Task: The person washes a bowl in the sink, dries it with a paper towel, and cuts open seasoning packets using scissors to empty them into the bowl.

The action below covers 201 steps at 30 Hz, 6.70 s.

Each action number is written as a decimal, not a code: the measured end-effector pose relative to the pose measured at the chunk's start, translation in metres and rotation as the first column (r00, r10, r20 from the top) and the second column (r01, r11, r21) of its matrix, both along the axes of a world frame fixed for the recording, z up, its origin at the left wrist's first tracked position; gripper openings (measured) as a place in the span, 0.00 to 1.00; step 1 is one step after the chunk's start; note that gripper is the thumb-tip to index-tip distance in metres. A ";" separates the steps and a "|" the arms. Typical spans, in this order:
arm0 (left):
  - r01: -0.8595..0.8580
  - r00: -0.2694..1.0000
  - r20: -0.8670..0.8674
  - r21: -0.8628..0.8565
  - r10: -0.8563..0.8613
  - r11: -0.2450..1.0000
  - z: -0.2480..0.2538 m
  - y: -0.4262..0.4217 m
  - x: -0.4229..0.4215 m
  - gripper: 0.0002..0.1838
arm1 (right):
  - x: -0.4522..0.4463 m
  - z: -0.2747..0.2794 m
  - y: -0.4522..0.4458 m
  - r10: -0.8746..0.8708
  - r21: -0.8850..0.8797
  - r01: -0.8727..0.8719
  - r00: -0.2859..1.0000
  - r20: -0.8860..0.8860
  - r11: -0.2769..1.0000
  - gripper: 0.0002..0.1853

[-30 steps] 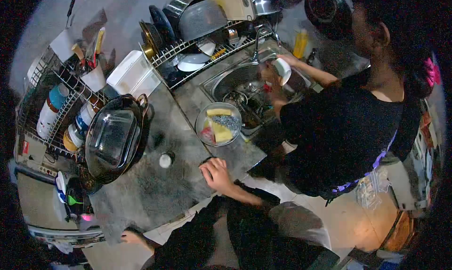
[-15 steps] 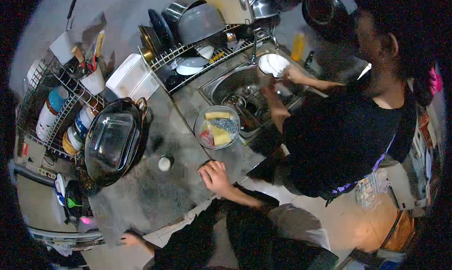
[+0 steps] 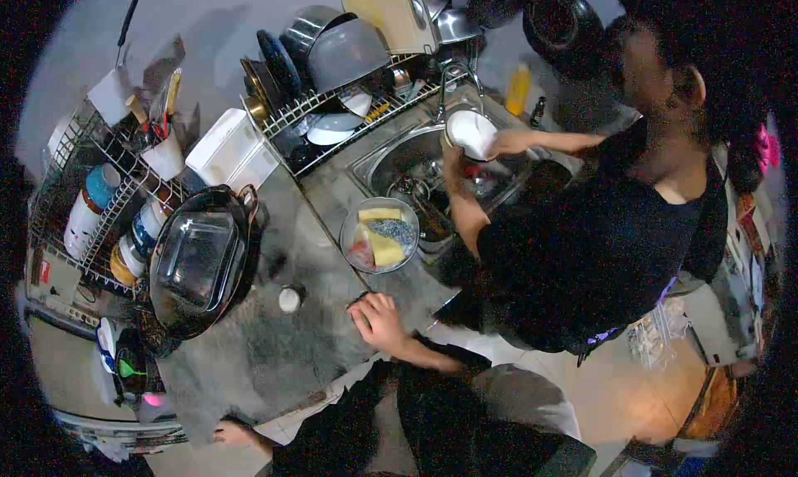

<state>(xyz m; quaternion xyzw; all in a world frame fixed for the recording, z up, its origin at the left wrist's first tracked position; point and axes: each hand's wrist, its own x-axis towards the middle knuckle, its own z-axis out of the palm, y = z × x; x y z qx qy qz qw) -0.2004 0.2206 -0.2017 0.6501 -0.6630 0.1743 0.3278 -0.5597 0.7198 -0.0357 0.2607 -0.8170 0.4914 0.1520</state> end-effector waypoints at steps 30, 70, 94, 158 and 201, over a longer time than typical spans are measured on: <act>-0.019 0.995 -0.095 -0.448 -0.026 0.894 0.148 0.127 -0.088 0.16 | 0.000 0.007 0.001 0.000 0.006 0.000 1.000 -0.001 1.000 0.04; 0.952 -0.283 0.388 0.222 -0.877 -0.210 0.346 0.374 -0.341 0.27 | -0.017 0.025 0.008 -0.064 -0.092 0.071 0.995 0.077 0.993 0.06; 0.857 -0.448 0.413 0.450 -0.793 -0.249 0.312 0.416 -0.346 0.24 | -0.051 0.098 0.038 0.335 -0.730 0.073 0.854 0.397 0.680 0.08; 0.690 0.025 -0.798 -0.423 0.603 -0.588 0.321 0.403 -0.438 0.34 | -0.088 0.085 0.045 0.303 -0.691 0.200 0.790 0.533 0.694 0.13; 0.814 -0.082 -0.996 -0.048 -0.033 -0.579 0.244 0.395 -0.413 0.14 | -0.063 0.073 0.128 -0.174 -0.206 0.287 0.881 0.439 0.935 0.11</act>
